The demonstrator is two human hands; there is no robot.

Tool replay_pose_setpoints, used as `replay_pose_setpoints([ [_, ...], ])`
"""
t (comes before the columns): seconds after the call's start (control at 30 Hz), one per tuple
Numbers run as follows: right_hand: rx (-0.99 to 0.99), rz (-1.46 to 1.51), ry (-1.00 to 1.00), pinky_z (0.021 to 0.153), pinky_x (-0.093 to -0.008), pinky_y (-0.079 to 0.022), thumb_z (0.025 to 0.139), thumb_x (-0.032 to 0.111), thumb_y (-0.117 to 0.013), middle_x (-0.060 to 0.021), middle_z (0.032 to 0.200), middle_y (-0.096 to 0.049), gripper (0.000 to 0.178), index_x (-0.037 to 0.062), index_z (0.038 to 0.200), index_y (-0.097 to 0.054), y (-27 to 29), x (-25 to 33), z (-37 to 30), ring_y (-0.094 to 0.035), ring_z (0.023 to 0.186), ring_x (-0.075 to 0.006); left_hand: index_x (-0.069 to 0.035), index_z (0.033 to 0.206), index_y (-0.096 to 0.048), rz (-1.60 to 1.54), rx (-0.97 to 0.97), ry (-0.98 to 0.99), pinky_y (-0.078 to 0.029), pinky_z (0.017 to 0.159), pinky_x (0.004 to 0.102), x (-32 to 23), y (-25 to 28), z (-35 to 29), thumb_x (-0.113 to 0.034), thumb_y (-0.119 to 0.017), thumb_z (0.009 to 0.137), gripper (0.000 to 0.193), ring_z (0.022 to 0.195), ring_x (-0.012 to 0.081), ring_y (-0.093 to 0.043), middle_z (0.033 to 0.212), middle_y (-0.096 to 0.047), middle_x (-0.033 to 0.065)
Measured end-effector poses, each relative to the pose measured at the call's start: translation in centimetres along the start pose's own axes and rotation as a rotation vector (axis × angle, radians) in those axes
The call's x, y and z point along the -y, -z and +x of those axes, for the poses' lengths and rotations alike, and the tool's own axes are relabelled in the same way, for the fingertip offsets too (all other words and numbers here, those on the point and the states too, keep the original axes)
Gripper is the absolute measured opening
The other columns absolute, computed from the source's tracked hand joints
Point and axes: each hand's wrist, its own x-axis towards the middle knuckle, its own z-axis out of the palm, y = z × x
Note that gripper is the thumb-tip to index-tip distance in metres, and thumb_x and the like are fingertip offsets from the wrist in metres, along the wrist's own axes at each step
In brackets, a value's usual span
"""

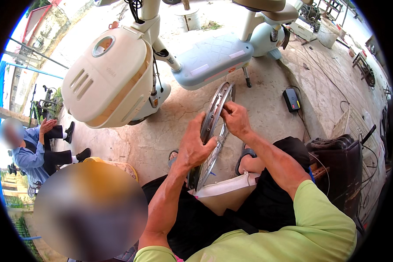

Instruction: The person sits and works on a bicycle wheel, repeatedly inserting small metal components into the rim and rotating the wheel to access different sections. The person handles the wheel and components by hand throughout the process.

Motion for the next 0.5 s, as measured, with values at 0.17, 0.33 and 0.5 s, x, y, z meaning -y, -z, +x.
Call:
replay_pose_setpoints([
  [0.17, 0.058, 0.007, 0.108, 0.071, -0.0403, -0.054, 0.090, 0.011, -0.068, -0.0174, 0.093, -0.071, 0.014, 0.0023, 0.099, -0.073, -0.2, 1.0, -1.6, -0.069, 0.082, -0.0362, 0.004, 0.151, -0.036, 0.009, -0.017, -0.024, -0.039, 0.114, 0.0448, 0.0, 0.0, -0.1, -0.021, -0.072, 0.083, 0.082, 0.133, 0.0409, -0.051, 0.144, -0.048, 0.0284],
  [0.33, 0.174, -0.073, 0.299, 0.073, -0.0427, -0.055, 0.085, 0.005, -0.068, -0.0180, 0.097, -0.071, 0.012, 0.0034, 0.096, -0.073, 0.4, 1.6, -2.9, -0.069, 0.086, -0.0392, 0.005, 0.151, -0.035, 0.025, -0.026, -0.038, -0.039, 0.114, 0.0453, 0.0, -0.5, 0.0, -0.021, -0.073, 0.083, 0.082, 0.133, 0.0419, -0.050, 0.144, -0.048, 0.0285],
  [0.5, 0.288, -0.078, 0.288, 0.074, -0.0441, -0.055, 0.083, 0.007, -0.068, -0.0185, 0.096, -0.070, 0.012, 0.0024, 0.094, -0.072, 1.8, 2.4, -2.4, -0.068, 0.086, -0.0397, 0.004, 0.152, -0.035, 0.015, -0.021, -0.038, -0.039, 0.114, 0.0454, 0.5, -0.8, -0.1, -0.022, -0.072, 0.083, 0.083, 0.133, 0.0418, -0.050, 0.144, -0.048, 0.0282],
])
